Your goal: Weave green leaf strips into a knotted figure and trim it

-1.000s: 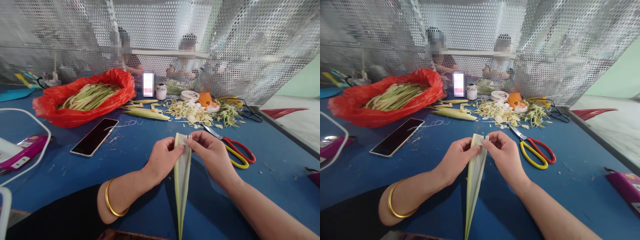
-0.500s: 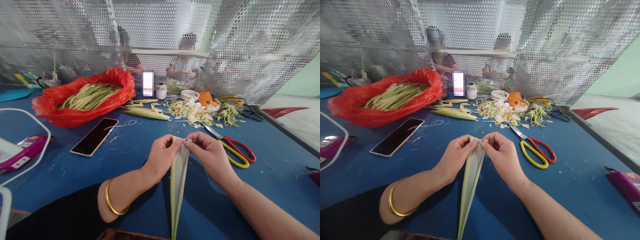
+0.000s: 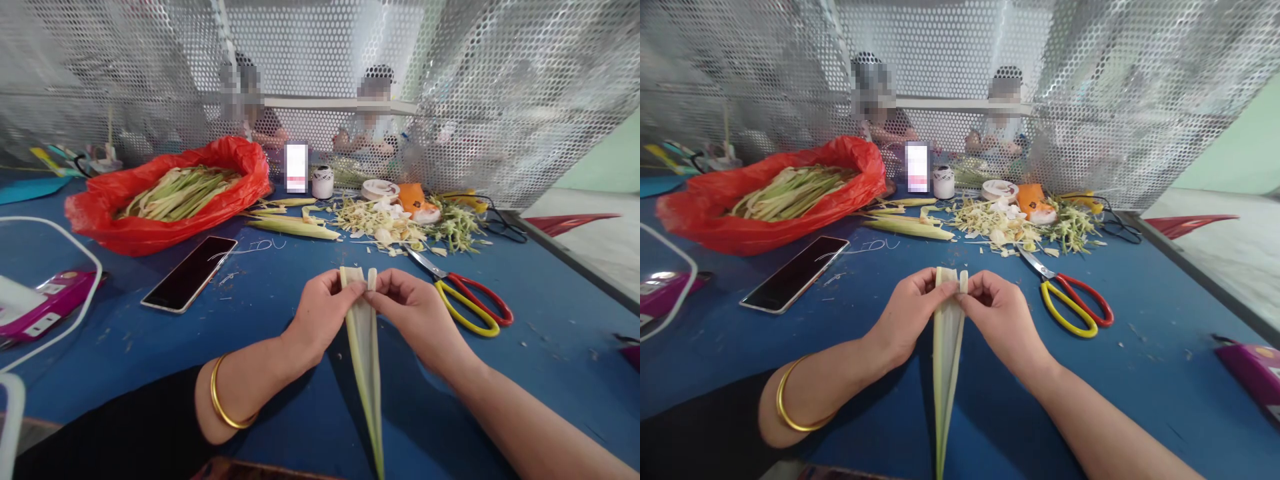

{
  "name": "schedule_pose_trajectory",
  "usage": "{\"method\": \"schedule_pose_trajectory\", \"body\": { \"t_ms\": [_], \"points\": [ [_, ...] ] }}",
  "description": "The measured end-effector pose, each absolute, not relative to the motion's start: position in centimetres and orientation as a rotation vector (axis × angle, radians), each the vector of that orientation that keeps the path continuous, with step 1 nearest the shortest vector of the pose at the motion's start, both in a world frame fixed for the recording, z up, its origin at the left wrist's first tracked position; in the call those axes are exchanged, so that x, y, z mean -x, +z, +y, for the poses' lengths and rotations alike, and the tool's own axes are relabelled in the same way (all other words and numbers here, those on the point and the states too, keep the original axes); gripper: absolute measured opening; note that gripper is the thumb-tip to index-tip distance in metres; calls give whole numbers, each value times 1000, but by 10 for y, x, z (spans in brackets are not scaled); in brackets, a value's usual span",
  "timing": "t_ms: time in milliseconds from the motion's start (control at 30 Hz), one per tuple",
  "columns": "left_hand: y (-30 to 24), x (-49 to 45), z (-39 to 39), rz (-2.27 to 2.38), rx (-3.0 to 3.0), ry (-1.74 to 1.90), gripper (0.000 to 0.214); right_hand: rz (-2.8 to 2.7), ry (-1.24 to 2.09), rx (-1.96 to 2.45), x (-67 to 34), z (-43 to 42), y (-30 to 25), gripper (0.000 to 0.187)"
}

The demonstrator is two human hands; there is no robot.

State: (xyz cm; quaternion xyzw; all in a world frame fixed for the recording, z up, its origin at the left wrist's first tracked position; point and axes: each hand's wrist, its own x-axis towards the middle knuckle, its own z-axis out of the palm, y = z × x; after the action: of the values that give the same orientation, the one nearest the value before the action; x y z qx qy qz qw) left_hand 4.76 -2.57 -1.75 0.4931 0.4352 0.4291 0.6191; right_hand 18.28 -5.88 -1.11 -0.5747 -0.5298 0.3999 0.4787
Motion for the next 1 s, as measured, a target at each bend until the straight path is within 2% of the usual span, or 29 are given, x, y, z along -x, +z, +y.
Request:
{"method": "schedule_pose_trajectory", "body": {
  "t_ms": [233,467,833,1000],
  "points": [
    [-20,-48,-26,1026,-1150,992,16,-1341,1009,1414,-184,-59,-14,26],
    [-21,-49,-25,1031,-1144,1012,15,-1415,843,1415,-183,-62,-14,21],
    [-21,-47,-23,1048,-1252,1005,18,-1309,944,1361,-183,-59,-14,29],
    [-19,-48,-25,997,-1155,1010,19,-1301,974,1350,-185,-58,-14,25]
  ]
}}
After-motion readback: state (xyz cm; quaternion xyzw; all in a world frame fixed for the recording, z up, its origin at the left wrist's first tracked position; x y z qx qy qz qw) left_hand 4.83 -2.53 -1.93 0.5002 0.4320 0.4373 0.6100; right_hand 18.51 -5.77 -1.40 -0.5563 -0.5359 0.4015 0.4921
